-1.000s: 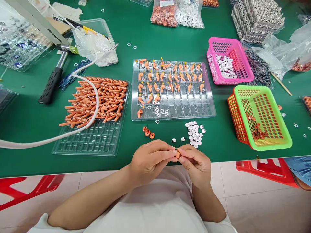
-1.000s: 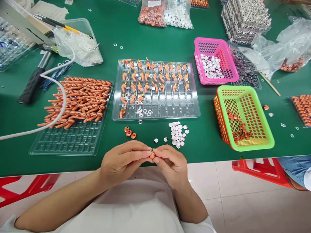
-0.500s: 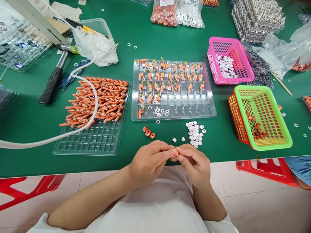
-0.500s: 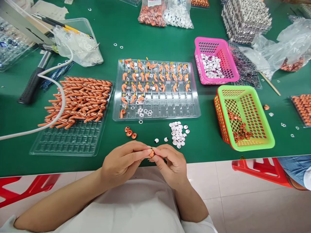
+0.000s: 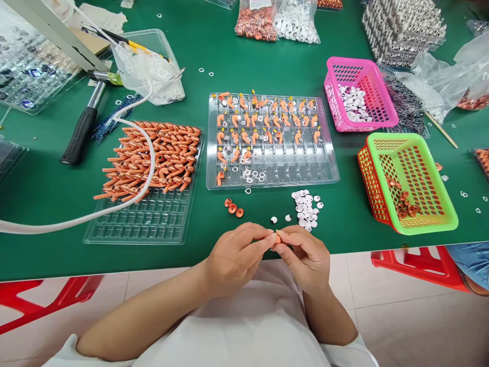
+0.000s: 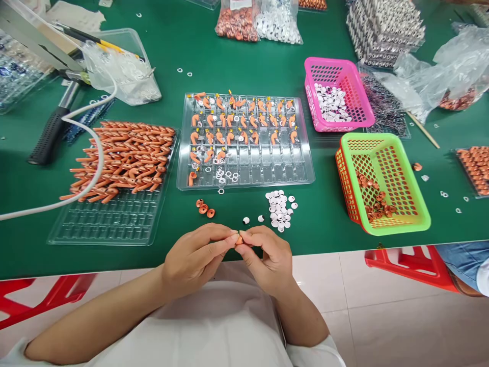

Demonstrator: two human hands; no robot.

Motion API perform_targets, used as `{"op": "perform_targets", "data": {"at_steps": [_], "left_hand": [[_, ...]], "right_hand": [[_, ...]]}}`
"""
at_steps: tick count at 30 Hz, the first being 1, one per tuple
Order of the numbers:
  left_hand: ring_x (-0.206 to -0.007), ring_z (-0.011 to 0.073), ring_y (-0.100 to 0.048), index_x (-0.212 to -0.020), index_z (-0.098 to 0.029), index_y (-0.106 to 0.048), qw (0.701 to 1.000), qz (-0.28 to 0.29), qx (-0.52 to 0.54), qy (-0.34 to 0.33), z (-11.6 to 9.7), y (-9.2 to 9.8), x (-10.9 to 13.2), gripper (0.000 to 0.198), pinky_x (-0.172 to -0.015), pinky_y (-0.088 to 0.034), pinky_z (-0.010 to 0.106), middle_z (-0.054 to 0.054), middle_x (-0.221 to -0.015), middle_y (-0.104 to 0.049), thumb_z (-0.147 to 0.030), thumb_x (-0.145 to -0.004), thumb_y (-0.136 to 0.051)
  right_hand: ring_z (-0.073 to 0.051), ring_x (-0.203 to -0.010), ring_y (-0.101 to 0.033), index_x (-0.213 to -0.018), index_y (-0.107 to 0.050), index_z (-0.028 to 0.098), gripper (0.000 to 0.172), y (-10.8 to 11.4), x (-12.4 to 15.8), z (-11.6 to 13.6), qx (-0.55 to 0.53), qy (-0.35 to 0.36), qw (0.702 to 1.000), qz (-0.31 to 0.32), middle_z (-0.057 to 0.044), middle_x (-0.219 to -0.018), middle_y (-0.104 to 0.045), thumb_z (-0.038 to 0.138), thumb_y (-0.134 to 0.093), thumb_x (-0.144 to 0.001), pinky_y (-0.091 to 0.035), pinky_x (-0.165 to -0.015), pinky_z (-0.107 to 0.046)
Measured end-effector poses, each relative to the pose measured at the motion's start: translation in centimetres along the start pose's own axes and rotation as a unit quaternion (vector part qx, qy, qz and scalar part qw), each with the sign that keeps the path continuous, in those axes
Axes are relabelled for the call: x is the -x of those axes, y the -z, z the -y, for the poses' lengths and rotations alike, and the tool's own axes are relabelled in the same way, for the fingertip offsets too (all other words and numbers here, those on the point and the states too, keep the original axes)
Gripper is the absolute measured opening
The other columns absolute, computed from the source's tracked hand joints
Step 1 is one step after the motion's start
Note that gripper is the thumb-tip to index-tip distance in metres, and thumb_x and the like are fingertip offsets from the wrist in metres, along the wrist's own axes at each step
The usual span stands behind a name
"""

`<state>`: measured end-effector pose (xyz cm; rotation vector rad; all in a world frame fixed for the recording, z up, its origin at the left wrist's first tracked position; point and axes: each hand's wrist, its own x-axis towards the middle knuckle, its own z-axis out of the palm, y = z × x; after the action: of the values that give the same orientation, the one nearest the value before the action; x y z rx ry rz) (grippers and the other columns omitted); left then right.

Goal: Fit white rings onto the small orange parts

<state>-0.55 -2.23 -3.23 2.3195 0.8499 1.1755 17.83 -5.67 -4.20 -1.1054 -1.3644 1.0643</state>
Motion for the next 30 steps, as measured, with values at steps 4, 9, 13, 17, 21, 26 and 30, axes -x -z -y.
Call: {"op": "perform_targets", "data": {"at_steps": [4, 9, 13, 17, 21, 26, 30], "left_hand": [[-0.089, 0.0187, -0.07, -0.12, -0.015, -0.059, 1.0, 0.013, -0.01, -0.001, -0.2, 0.2, 0.0, 0.03, -0.069, -0.063, 0.03, 0.01, -0.095, -0.072, -0.006, -0.093, -0.05], [-0.088, 0.0195, -0.07, -0.121, -0.017, -0.06, 1.0, 0.009, -0.015, -0.005, -0.3, 0.3, -0.1, 0.032, -0.069, -0.063, 0.032, 0.01, -0.095, -0.071, -0.005, -0.093, -0.05], [-0.089, 0.0195, -0.07, -0.117, -0.013, -0.062, 1.0, 0.005, -0.004, 0.009, -0.6, 0.2, 0.0, 0.03, -0.071, -0.062, 0.03, 0.012, -0.094, -0.071, -0.002, -0.091, -0.052], [-0.088, 0.0157, -0.07, -0.113, -0.016, -0.066, 0.996, 0.005, 0.065, 0.067, -1.0, 0.5, -0.2, 0.032, -0.073, -0.06, 0.025, 0.01, -0.096, -0.073, 0.002, -0.089, -0.054], [-0.091, 0.0152, -0.072, -0.114, -0.02, -0.068, 0.955, 0.049, 0.188, 0.224, -1.1, 1.6, -1.1, 0.028, -0.077, -0.06, 0.023, 0.007, -0.103, -0.074, -0.008, -0.09, -0.06], [-0.068, 0.0146, -0.071, -0.094, -0.015, -0.068, 0.749, 0.137, 0.4, 0.509, -0.5, 2.3, -2.8, 0.024, -0.066, -0.061, 0.026, 0.002, -0.077, -0.071, -0.036, -0.084, -0.073], [-0.053, 0.01, -0.065, -0.075, -0.013, -0.066, 0.611, 0.188, 0.52, 0.566, 0.5, 2.2, -3.5, 0.034, -0.054, -0.057, 0.021, -0.001, -0.062, -0.067, -0.042, -0.072, -0.083]], "right_hand": [[-0.02, -0.083, -0.069, -0.112, -0.072, 0.032, 0.036, -0.1, -0.1, 0.1, 0.004, 0.006, 1.0, 0.004, -0.004, -0.093, -0.074, 0.007, -0.068, -0.086, -0.059, -0.071, -0.036], [-0.019, -0.082, -0.069, -0.114, -0.07, 0.031, 0.04, -0.5, 0.0, 0.1, 0.049, 0.044, 0.998, -0.019, -0.004, -0.094, -0.074, 0.004, -0.066, -0.085, -0.059, -0.069, -0.035], [-0.02, -0.082, -0.07, -0.115, -0.068, 0.03, 0.04, -0.8, 0.0, 0.0, 0.092, 0.075, 0.992, -0.033, -0.005, -0.095, -0.074, 0.004, -0.065, -0.084, -0.06, -0.07, -0.035], [-0.018, -0.079, -0.071, -0.115, -0.067, 0.026, 0.038, -0.6, -0.2, 0.3, 0.133, 0.118, 0.984, -0.035, -0.005, -0.092, -0.074, 0.004, -0.063, -0.084, -0.061, -0.067, -0.033], [-0.018, -0.078, -0.071, -0.118, -0.065, 0.024, 0.039, -0.1, -0.8, 0.8, 0.187, 0.173, 0.967, -0.017, -0.007, -0.092, -0.074, 0.005, -0.063, -0.084, -0.061, -0.062, -0.03], [-0.02, -0.076, -0.07, -0.126, -0.061, 0.019, 0.045, 0.8, -1.8, 1.3, 0.227, 0.265, 0.937, 0.027, -0.01, -0.089, -0.074, 0.002, -0.062, -0.084, -0.061, -0.058, -0.03], [-0.02, -0.083, -0.069, -0.137, -0.053, 0.015, 0.056, 1.5, -2.5, 1.5, 0.216, 0.307, 0.923, 0.091, -0.012, -0.094, -0.073, -0.001, -0.064, -0.084, -0.062, -0.064, -0.032]]}}
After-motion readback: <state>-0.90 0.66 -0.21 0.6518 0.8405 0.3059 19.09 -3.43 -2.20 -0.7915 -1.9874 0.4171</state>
